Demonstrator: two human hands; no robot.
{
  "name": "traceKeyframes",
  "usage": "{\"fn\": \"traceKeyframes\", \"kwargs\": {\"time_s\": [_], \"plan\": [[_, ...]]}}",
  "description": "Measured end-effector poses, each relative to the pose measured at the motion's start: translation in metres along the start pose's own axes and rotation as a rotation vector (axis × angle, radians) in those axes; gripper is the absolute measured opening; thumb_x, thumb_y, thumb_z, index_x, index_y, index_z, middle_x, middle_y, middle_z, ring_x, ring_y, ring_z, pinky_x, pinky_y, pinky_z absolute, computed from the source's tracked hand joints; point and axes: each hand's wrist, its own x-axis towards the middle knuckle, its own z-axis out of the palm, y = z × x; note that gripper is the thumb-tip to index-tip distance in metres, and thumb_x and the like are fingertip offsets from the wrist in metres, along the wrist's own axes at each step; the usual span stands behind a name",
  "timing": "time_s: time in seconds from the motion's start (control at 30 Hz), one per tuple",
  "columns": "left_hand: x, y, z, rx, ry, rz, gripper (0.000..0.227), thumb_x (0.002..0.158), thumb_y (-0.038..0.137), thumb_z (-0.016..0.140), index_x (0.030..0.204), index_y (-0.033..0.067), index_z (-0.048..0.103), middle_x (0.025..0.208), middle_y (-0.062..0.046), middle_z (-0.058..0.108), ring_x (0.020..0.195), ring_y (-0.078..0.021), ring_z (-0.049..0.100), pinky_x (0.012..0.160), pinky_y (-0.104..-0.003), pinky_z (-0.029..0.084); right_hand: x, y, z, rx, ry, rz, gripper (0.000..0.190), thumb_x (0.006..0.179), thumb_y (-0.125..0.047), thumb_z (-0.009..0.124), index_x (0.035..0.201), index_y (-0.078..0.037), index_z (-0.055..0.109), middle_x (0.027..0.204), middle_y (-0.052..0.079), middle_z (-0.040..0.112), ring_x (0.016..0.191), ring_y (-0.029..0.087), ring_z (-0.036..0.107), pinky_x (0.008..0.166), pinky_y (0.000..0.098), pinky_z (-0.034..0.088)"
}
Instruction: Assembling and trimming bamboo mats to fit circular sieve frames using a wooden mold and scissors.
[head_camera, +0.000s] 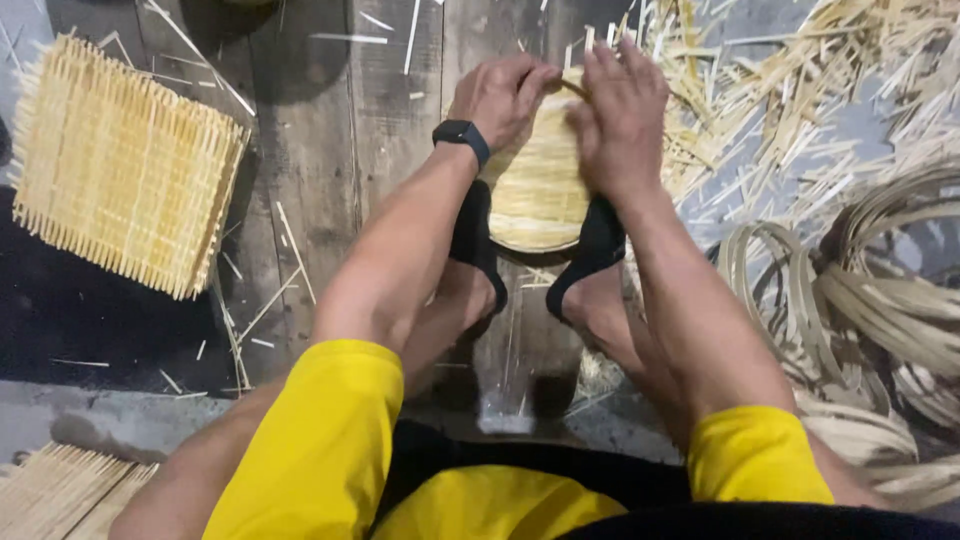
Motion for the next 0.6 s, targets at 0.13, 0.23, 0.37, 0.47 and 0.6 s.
{"fn": "traceKeyframes", "kwargs": {"time_s": [0.13,0.23,0.37,0.47,0.6], "plan": [[0.020,-0.011,0.007,0.000,-0.051,-0.123,0.037,0.094,0.049,0.068,0.089,0.0133,0.079,0.073,-0.009,0.074,0.068,-0.0262,0.070,0.065,-0.040,0.054,0.011,0.033,0.018,0.140,0.025,0.167,0.018,0.105,-0.013,0.067,0.120,-0.003,0.071,0.098,0.016,0.071,0.087,0.030,0.068,0.078,0.0410,0.054],[0.025,-0.019,0.015,0.007,-0.159,-0.312,0.045,0.091,0.054,0.070,0.083,0.0109,0.077,0.066,-0.007,0.070,0.059,-0.0205,0.063,0.058,-0.040,0.050,0.007,0.046,0.024,0.331,-0.011,0.382,0.017,0.106,-0.015,0.066,0.106,-0.001,0.075,0.075,0.011,0.066,0.066,0.019,0.062,0.062,0.0349,0.051],[0.029,-0.035,0.027,-0.155,-0.145,-0.294,0.048,0.084,0.054,0.078,0.076,0.0068,0.073,0.064,-0.005,0.068,0.058,-0.0133,0.059,0.057,-0.035,0.050,-0.007,0.069,0.033,0.445,-0.076,0.576,0.038,0.108,-0.021,0.071,0.082,0.005,0.065,0.065,0.013,0.050,0.060,0.017,0.044,0.056,0.0354,0.037],[0.039,-0.036,0.023,-0.198,-0.162,-0.356,0.048,0.082,0.051,0.081,0.070,0.0062,0.070,0.062,-0.004,0.065,0.057,-0.0120,0.057,0.056,-0.033,0.048,0.003,0.063,0.034,0.479,-0.053,0.663,0.047,0.107,-0.027,0.071,0.073,0.004,0.064,0.064,0.013,0.052,0.059,0.018,0.043,0.056,0.0368,0.036],[0.034,-0.046,0.029,-0.201,-0.128,-0.351,0.047,0.081,0.046,0.085,0.066,0.0055,0.066,0.060,-0.003,0.064,0.057,-0.0124,0.056,0.056,-0.032,0.048,-0.019,0.062,0.051,0.216,0.037,0.539,0.044,0.107,-0.033,0.056,0.080,-0.002,0.069,0.073,0.019,0.064,0.066,0.033,0.056,0.062,0.0449,0.045]]}}
